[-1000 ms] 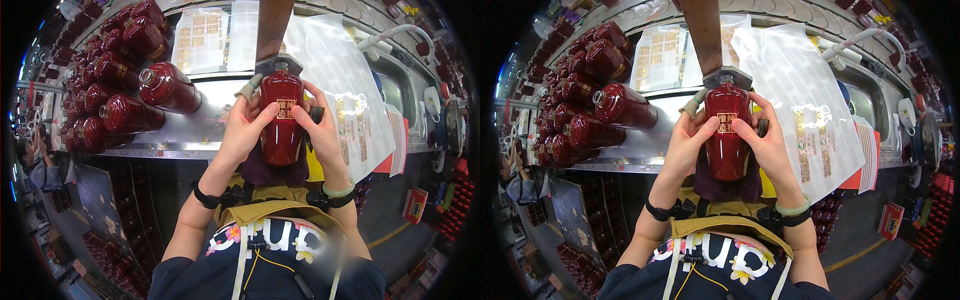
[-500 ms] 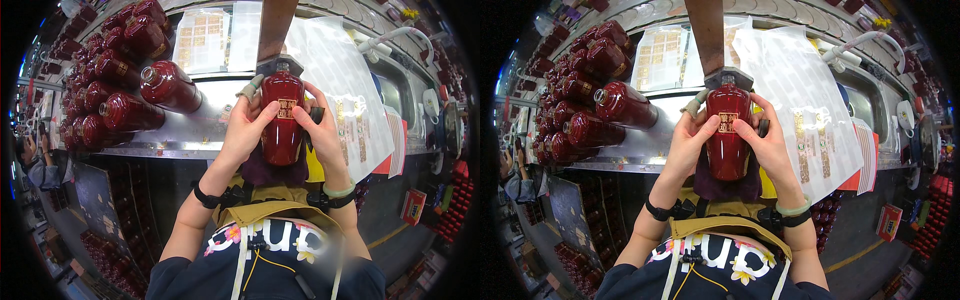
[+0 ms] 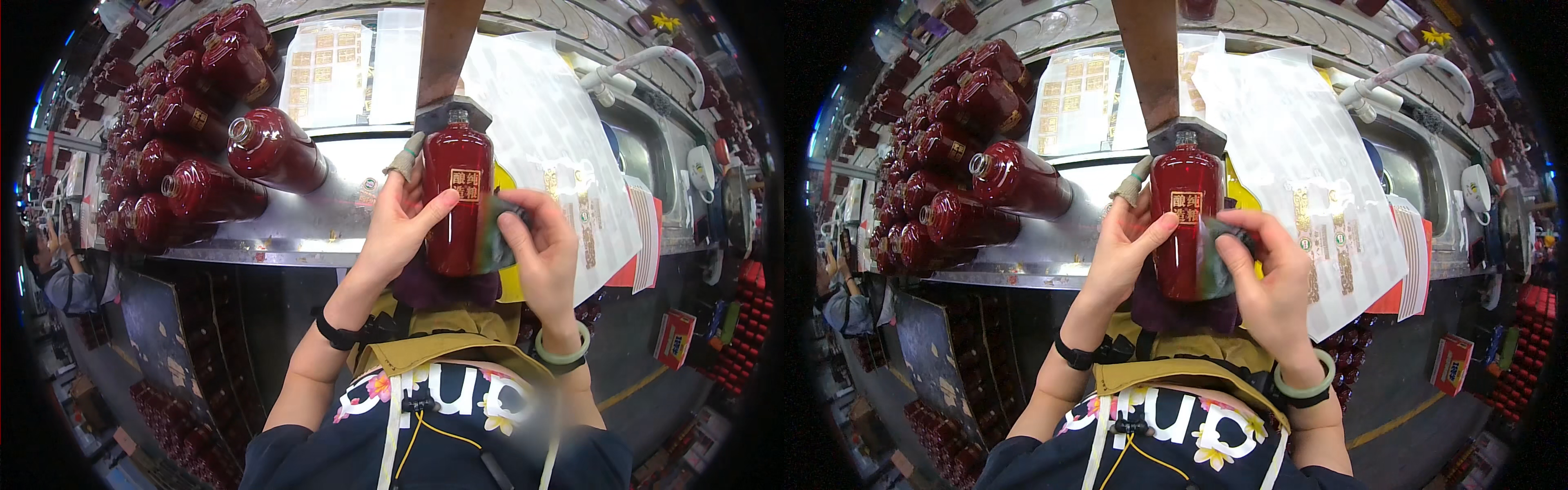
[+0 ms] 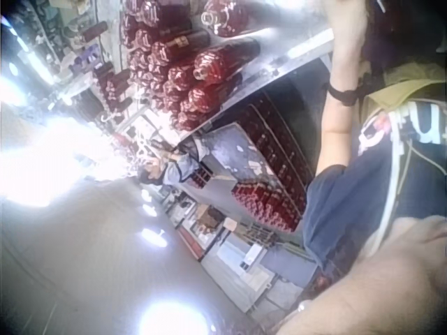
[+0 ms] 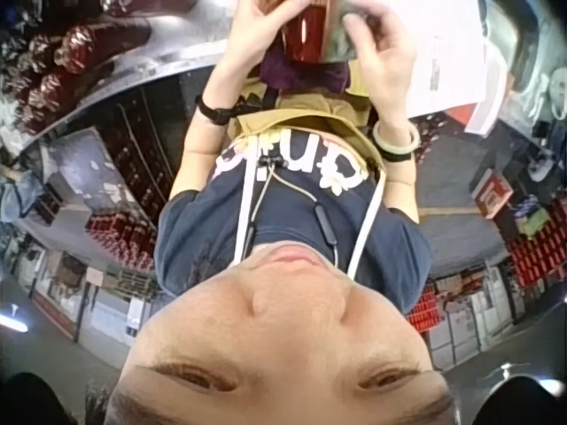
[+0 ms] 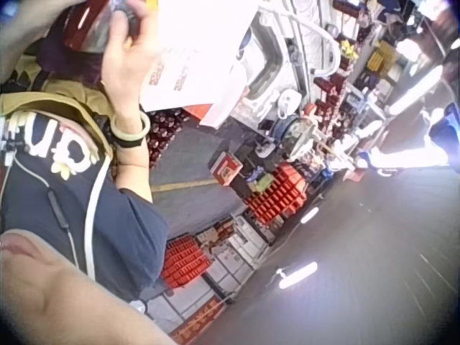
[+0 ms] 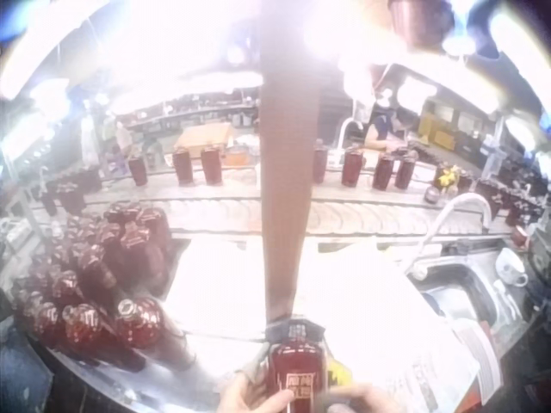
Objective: Applying decorative labels and security seals to red glass liquor bottles on an assembly line.
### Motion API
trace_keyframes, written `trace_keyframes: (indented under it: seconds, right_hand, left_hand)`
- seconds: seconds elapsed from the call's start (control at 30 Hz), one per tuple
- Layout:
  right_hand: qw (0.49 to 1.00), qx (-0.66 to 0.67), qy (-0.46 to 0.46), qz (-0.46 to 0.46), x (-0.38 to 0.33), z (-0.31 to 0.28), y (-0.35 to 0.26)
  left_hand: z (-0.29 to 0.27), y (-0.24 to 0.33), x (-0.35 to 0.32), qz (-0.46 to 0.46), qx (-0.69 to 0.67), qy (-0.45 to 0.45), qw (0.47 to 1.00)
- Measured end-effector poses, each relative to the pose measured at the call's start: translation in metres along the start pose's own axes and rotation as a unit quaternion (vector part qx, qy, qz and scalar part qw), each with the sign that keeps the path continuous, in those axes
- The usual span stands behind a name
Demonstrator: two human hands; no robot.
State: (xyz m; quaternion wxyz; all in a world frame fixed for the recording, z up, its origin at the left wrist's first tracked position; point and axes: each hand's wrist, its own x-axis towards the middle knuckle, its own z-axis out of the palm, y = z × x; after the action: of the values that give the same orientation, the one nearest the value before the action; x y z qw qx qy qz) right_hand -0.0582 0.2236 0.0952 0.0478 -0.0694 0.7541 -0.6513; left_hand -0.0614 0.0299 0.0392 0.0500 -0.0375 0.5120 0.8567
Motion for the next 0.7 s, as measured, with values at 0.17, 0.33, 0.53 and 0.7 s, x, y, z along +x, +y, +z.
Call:
trace_keyframes:
  seconds: [0.17, 0.33, 0.53, 0.7]
  right_hand:
    - [0.996, -0.091, 0.003, -0.016, -0.006, 0.006, 0.009]
    - [0.997, -0.076, 0.013, -0.025, -0.007, 0.010, 0.009]
    - [0.994, -0.099, 0.023, -0.040, -0.007, 0.011, 0.014]
    - [0.986, -0.147, 0.023, -0.072, -0.005, 0.011, 0.013]
  left_hand:
    - [-0.002, -0.004, 0.001, 0.007, 0.011, 0.004, 1.000]
    - [0.001, 0.000, 0.001, 0.009, -0.002, 0.000, 1.000]
    - [0.002, -0.002, 0.000, 0.004, 0.003, 0.006, 1.000]
    - [0.002, -0.001, 0.001, 0.011, 0.002, 0.004, 1.000]
